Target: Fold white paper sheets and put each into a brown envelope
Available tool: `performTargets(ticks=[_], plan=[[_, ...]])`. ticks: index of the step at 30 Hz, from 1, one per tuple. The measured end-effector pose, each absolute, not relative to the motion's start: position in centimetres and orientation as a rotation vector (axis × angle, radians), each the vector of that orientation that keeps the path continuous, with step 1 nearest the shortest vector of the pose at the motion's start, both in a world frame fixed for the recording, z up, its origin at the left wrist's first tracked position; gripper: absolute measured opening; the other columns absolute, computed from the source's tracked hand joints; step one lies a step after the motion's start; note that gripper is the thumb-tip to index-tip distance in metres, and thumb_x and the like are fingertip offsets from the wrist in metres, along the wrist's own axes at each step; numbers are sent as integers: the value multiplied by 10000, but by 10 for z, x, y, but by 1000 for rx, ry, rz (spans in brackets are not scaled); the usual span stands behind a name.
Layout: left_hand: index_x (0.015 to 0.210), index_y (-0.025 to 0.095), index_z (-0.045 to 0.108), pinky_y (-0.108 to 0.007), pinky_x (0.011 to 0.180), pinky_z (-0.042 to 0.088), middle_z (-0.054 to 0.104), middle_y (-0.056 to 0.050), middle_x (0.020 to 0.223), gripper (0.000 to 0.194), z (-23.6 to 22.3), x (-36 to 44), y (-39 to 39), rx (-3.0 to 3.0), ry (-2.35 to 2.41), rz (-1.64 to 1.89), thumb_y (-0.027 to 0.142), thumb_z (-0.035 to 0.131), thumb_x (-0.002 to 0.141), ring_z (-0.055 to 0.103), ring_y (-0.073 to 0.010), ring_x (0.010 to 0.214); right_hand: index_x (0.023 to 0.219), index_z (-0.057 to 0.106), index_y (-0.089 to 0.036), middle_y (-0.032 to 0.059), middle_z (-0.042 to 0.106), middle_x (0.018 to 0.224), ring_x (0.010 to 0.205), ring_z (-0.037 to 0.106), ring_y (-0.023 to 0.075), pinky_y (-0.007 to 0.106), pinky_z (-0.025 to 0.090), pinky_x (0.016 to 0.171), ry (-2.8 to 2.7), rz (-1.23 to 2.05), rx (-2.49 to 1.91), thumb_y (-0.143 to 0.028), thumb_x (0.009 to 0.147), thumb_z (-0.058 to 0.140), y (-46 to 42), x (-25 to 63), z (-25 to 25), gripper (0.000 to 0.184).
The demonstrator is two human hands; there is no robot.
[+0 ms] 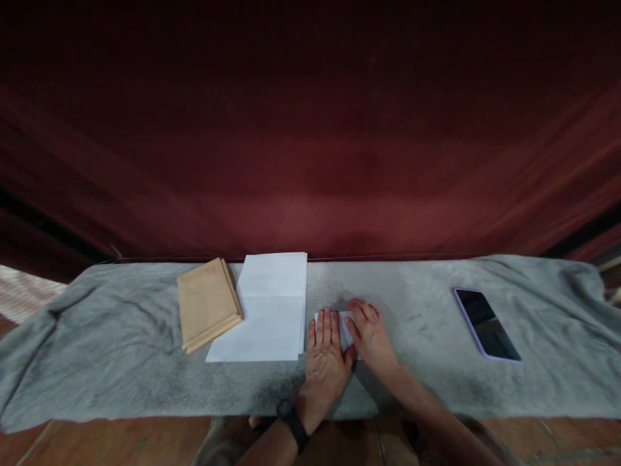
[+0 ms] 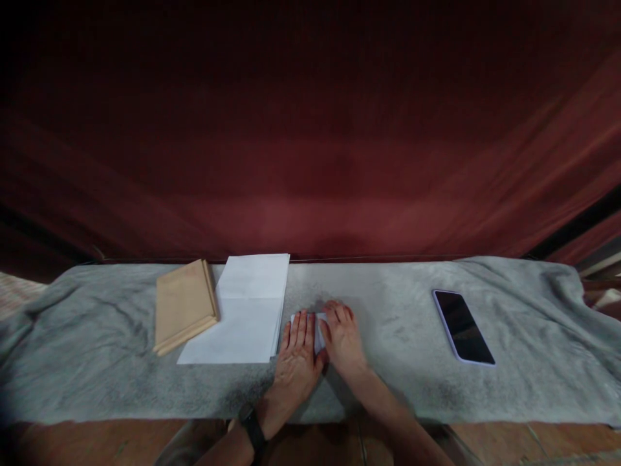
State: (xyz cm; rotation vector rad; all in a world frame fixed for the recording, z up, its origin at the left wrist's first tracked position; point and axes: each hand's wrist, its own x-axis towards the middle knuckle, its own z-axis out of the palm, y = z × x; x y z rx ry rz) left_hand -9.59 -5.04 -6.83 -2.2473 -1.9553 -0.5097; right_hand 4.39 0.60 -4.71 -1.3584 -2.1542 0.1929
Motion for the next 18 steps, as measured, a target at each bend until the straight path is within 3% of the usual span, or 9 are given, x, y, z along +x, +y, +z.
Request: performTargets(ticks=[3,6,14,18], plan=[[1595,144,254,-556,1200,322,360,-162,1617,675,-69,-99,-51,-2280,-1884,-471,240,426,950,319,-310,1504,1469,483,-183,126,540,1491,1391,480,245,476,403,1156,-2265,223,-1251,-306,1050,354,-17,36,-53,455],[1605,139,211,-521,1223,307,360,-144,1620,688,-68,-101,-53,-2300,-1830,-446,143,376,938,304,-272,1513,1557,365,-187,129,467,1560,1458,408,248,502,349,1201,-2343,177,-1244,-349,1057,347,-30,39,-58,525],[1606,73,147,-493,1203,352,343,-186,1618,711,-69,-103,-58,-2222,-1910,-477,188,409,954,312,-288,1507,1574,316,-112,156,414,1586,1478,373,272,516,262,1231,-2423,-90,-1277,-380,1060,370,-29,63,-66,582],[1596,62,185,-490,1176,394,357,-201,1607,709,-69,-105,-59,-2189,-1934,-507,281,445,973,344,-300,1493,1579,303,-101,161,403,1590,1471,383,273,502,237,1238,-2449,-207,-1311,-445,1056,387,-30,71,-66,632]])
